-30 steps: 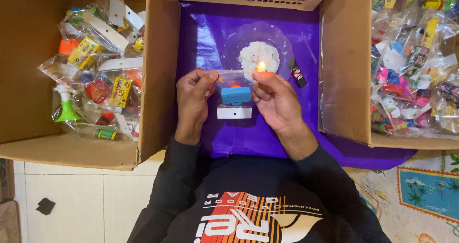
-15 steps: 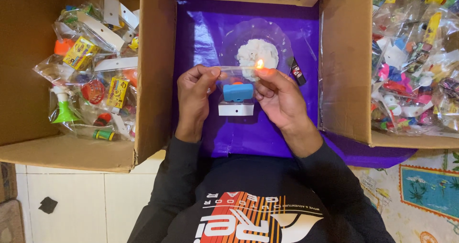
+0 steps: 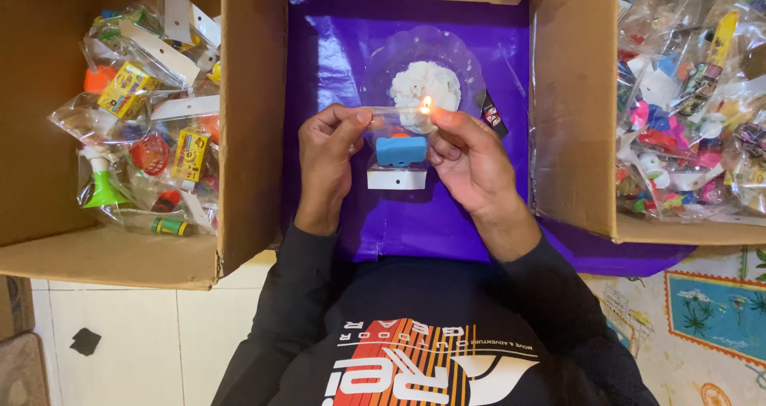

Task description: Sealing small plastic bags containing toys using a candle flame as a heat source

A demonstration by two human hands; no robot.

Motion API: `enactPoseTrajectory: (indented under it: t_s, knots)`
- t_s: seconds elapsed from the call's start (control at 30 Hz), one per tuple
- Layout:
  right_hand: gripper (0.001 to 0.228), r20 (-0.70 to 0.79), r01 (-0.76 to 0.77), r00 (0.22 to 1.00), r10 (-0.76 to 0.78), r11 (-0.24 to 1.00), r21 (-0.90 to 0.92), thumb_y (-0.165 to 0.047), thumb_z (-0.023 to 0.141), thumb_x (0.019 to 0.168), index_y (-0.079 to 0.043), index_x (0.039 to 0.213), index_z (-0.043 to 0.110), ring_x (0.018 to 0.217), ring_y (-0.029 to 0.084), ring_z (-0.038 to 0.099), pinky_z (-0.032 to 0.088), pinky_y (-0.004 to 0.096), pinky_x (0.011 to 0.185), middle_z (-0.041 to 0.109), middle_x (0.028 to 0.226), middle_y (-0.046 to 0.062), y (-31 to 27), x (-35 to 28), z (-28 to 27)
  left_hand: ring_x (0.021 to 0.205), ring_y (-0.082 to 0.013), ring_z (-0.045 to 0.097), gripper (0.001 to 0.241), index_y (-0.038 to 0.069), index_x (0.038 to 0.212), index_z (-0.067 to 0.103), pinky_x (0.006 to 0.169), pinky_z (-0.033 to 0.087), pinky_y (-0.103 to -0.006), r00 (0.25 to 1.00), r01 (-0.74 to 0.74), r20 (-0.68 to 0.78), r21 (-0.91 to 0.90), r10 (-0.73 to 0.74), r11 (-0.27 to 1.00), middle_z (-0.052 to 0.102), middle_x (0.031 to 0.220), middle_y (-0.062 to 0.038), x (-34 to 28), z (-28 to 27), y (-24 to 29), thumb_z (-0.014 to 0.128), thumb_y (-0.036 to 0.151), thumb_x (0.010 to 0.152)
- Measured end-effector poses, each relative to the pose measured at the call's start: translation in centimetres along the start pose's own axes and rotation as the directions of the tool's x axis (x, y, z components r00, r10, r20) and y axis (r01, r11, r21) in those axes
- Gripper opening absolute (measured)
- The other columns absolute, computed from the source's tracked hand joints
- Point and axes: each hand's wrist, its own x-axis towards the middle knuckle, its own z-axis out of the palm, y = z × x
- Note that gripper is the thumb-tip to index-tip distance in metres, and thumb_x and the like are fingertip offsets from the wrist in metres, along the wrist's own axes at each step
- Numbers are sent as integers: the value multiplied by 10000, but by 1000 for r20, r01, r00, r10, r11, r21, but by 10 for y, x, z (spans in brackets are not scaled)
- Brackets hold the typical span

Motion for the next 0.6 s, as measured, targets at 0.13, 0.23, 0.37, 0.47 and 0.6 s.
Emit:
enactPoseTrajectory:
  t_s: [0.13,0.23,0.37,0.47,0.6]
  knots:
    - [166,5,17,1000,-17,1000,-3,-88,744,889,-77,741,669,529,39,328,385,251,621,216,586,-107,0,3,-6,489,-9,376,138,-18,813,725,440,268,-147,1000,-4,16,1,4,1000,716,692,-172,-1,4,2,796,100,817]
    - [186,-7,20,1000,-20,1000,4,-82,747,883,-90,720,659,527,50,324,391,257,622,213,577,-100,-2,3,-9,504,-9,370,131,-7,820,728,449,254,-145,1000,22,16,8,-22,1000,730,718,-186,0,6,1,795,107,821]
    - [238,3,25,1000,-25,999,21,-76,741,891,-121,689,625,528,50,331,392,248,621,223,579,-103,-6,2,-10,513,-2,375,128,1,824,725,457,267,-139,999,39,20,-1,-39,999,733,718,-172,0,10,-3,801,104,820]
    - [253,-5,15,1000,-15,999,30,-73,749,876,-136,677,606,517,57,340,391,247,610,235,563,-98,-8,1,-11,511,1,377,123,30,819,719,461,260,-136,998,54,16,9,-55,998,733,716,-150,0,13,-6,798,124,818]
    - [239,-3,39,999,-39,999,32,-76,749,881,-123,690,612,530,53,330,396,256,623,231,582,-101,-12,-4,-9,516,4,353,126,8,825,722,458,255,-138,998,62,28,9,-62,998,744,738,-190,-2,18,-1,797,109,828]
